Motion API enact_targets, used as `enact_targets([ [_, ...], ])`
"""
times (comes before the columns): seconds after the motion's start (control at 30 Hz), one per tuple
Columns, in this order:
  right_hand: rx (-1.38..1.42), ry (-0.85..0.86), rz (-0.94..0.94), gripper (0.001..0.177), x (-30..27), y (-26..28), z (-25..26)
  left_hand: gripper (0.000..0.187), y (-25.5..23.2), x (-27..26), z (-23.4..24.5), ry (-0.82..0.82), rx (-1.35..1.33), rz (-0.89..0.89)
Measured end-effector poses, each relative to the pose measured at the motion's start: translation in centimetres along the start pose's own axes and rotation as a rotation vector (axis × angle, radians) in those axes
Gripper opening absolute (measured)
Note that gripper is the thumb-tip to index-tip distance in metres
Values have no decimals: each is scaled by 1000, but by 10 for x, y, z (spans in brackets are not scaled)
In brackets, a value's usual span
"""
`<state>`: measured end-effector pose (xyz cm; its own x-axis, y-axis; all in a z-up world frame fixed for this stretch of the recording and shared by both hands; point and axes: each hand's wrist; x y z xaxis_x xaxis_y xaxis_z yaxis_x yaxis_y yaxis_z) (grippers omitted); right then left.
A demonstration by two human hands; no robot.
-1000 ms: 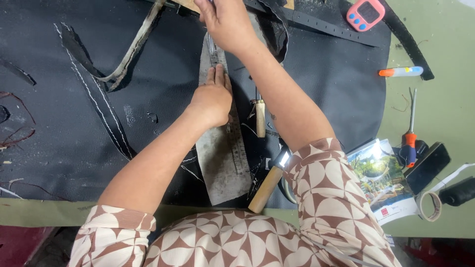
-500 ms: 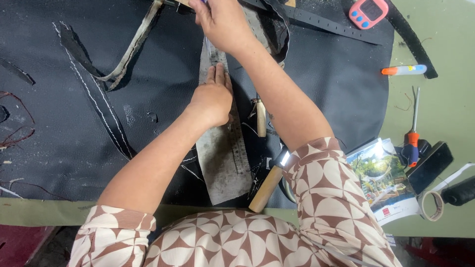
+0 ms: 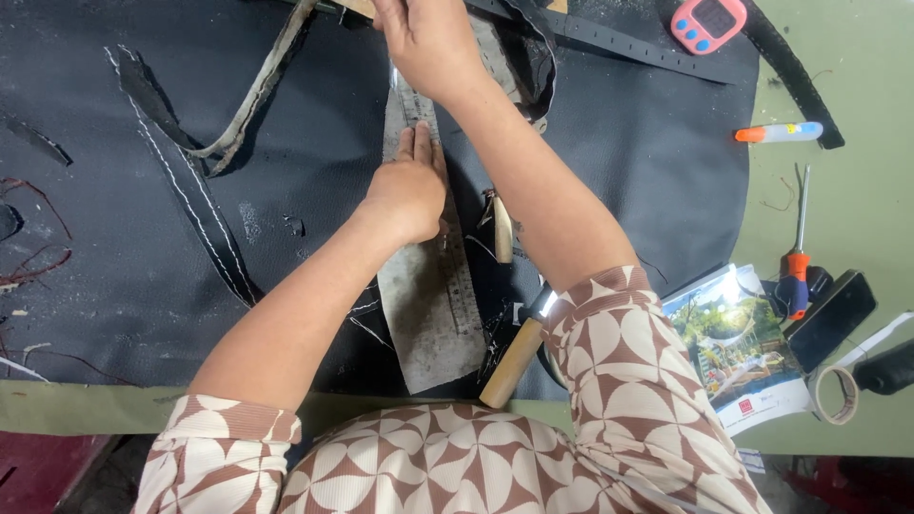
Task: Marking a line on a piece of leather with a ruler and pen, then cutting it with scissors.
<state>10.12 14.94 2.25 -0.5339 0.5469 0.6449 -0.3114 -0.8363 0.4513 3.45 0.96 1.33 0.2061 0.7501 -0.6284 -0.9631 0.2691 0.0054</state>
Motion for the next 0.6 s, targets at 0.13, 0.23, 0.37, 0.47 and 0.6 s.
enact_targets([
  [0.13, 37, 55, -62, 33, -1, 4, -1, 109, 1, -7, 6, 28, -7, -7],
  [0.23, 43, 71, -106, 28, -2, 3, -2, 112, 1, -2, 1, 12, -7, -3],
  [0.37, 16, 97, -67, 26, -5, 7, -1, 113, 1, 2, -4, -25, 2, -10],
  [0.47, 10, 121, -82, 21, -6, 8, -2, 113, 1, 1, -3, -25, -4, -7],
  [0.6, 18, 65, -53, 24, -1, 4, -4, 109, 1, -4, 3, 7, -3, -3],
])
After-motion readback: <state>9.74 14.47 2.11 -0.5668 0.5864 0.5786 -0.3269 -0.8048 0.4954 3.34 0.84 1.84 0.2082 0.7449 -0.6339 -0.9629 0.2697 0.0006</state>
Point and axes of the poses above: each hand's wrist, its own x-axis towards the middle knuckle, its own z-axis out of the back of the hand, y = z × x, and after that the axes turned 8 degrees about z, right-handed
